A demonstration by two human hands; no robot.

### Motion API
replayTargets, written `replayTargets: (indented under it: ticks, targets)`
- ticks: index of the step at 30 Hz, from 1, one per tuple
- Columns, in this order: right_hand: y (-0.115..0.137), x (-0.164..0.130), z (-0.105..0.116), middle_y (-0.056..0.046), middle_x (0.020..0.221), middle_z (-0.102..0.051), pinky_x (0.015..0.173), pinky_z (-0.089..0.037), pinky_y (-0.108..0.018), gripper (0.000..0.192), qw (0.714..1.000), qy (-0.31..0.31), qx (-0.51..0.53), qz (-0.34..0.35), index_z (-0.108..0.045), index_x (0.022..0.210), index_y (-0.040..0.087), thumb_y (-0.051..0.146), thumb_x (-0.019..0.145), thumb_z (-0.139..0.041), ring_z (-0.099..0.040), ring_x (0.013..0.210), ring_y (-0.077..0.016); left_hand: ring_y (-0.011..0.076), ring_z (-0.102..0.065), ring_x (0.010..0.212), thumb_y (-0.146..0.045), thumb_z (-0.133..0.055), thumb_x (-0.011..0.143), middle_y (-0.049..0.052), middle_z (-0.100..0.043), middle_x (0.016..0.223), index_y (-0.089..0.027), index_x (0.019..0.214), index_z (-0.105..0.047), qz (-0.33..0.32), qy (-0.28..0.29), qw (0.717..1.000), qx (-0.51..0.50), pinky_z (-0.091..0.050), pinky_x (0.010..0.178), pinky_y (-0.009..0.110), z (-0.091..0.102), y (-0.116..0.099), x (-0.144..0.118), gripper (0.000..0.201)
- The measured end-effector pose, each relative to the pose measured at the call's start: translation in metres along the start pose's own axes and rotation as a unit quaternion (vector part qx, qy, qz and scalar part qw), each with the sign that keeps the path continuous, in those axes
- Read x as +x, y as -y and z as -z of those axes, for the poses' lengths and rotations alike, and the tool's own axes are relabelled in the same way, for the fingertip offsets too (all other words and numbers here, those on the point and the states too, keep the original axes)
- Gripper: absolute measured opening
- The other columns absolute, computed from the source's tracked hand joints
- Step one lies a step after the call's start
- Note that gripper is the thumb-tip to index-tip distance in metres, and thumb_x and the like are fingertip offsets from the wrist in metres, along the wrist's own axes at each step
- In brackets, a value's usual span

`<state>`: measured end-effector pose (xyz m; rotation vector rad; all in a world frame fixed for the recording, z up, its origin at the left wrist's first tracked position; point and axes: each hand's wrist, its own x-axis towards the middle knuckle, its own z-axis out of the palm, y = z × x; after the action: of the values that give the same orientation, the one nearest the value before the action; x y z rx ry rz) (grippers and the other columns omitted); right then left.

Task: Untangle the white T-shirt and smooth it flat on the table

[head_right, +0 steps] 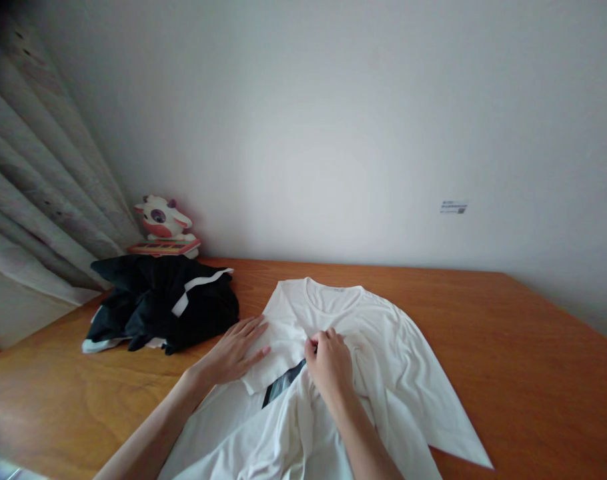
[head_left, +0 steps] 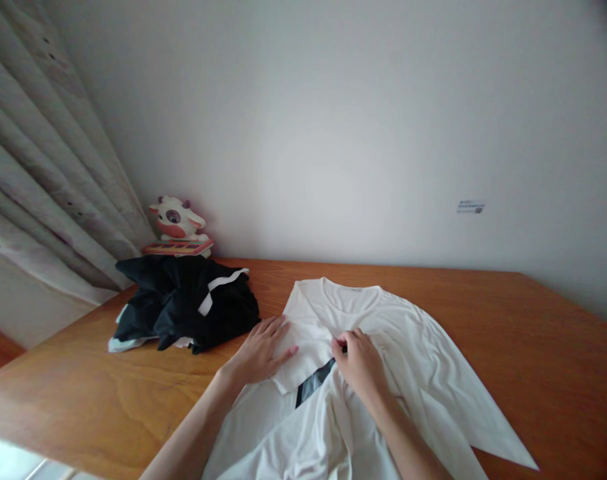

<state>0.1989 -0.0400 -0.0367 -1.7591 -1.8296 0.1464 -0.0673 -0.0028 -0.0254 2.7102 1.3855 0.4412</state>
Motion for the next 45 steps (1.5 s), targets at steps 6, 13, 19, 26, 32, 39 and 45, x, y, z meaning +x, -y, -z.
replayTargets:
  ticks: [6, 13, 19, 26, 32, 39, 45]
  targets:
    - [0.0, 0.003, 0.006, -0.007, 0.08, -0.072, 0.07, -0.042, -0.03, 0.019, 0.998, -0.008, 0.043, -0.04, -0.062, 0.074, 0.022, 0.023, 0.091, -0.056, -0.066, 0.076, -0.0215, 0.0333, -0.05, 0.142, -0.057, -0.048, 0.102, 0.018, -0.053, 0.155, -0.02, 0.15, -0.052, -0.005, -0.001, 1.0, 0.003, -0.042, 0.118, 0.055, -0.002, 0.001, 0.0, 0.061]
    - [0.0, 0.001, 0.006, -0.004, 0.081, -0.074, 0.068, -0.04, -0.03, 0.025, 0.996, 0.027, 0.081, -0.023, -0.061, 0.111, 0.018, 0.035, 0.092, -0.062, -0.071, 0.076, -0.0232, 0.0385, -0.046, 0.145, -0.072, -0.058, 0.091, 0.021, -0.048, 0.158, -0.02, 0.152, -0.049, -0.005, 0.016, 1.0, 0.006, -0.039, 0.118, 0.058, -0.004, 0.003, -0.002, 0.081]
    - [0.0, 0.0, 0.005, -0.002, 0.081, -0.073, 0.069, -0.042, -0.028, 0.023, 0.995, 0.04, 0.088, -0.002, -0.061, 0.113, 0.018, 0.02, 0.092, -0.053, -0.07, 0.074, -0.0198, 0.0402, -0.047, 0.144, -0.076, -0.06, 0.086, 0.023, -0.049, 0.156, -0.016, 0.142, -0.058, 0.002, 0.009, 1.0, 0.005, -0.04, 0.117, 0.058, -0.004, 0.004, 0.009, 0.082]
    - [0.002, -0.002, 0.001, -0.003, 0.082, -0.074, 0.068, -0.045, -0.028, 0.022, 0.996, 0.023, 0.083, 0.011, -0.063, 0.11, 0.02, 0.022, 0.092, -0.051, -0.07, 0.075, -0.0199, 0.0264, -0.052, 0.143, -0.04, -0.039, 0.107, 0.017, -0.054, 0.154, -0.017, 0.147, -0.051, -0.027, 0.033, 0.999, 0.011, -0.044, 0.118, 0.044, -0.017, 0.01, 0.089, 0.047]
    - [-0.004, -0.001, -0.007, -0.004, 0.088, -0.074, 0.07, -0.047, -0.028, 0.023, 0.995, -0.014, 0.1, -0.004, -0.064, 0.109, 0.021, 0.025, 0.094, -0.047, -0.07, 0.075, -0.019, 0.0358, -0.045, 0.148, -0.034, -0.037, 0.106, 0.023, -0.047, 0.158, -0.012, 0.146, -0.052, 0.04, 0.052, 0.996, 0.056, -0.04, 0.117, 0.059, -0.042, 0.034, 0.121, 0.049]
    - [-0.006, -0.002, -0.011, -0.006, 0.099, -0.07, 0.072, -0.047, -0.028, 0.023, 0.998, -0.036, 0.054, 0.015, -0.063, 0.109, 0.02, 0.016, 0.091, -0.049, -0.07, 0.084, -0.0204, 0.0332, -0.039, 0.151, -0.029, -0.034, 0.105, 0.021, -0.046, 0.16, -0.01, 0.148, -0.052, 0.052, 0.029, 0.995, 0.086, -0.03, 0.124, 0.056, -0.036, 0.029, 0.12, 0.05]
    - [-0.006, -0.002, -0.013, -0.005, 0.098, -0.069, 0.073, -0.045, -0.028, 0.019, 1.0, -0.017, 0.02, 0.016, -0.064, 0.101, 0.022, 0.013, 0.094, -0.049, -0.069, 0.086, -0.0201, 0.033, -0.046, 0.147, -0.032, -0.033, 0.106, 0.023, -0.052, 0.155, -0.008, 0.148, -0.051, 0.033, -0.017, 0.996, 0.085, -0.039, 0.119, 0.052, -0.048, -0.017, 0.101, 0.052]
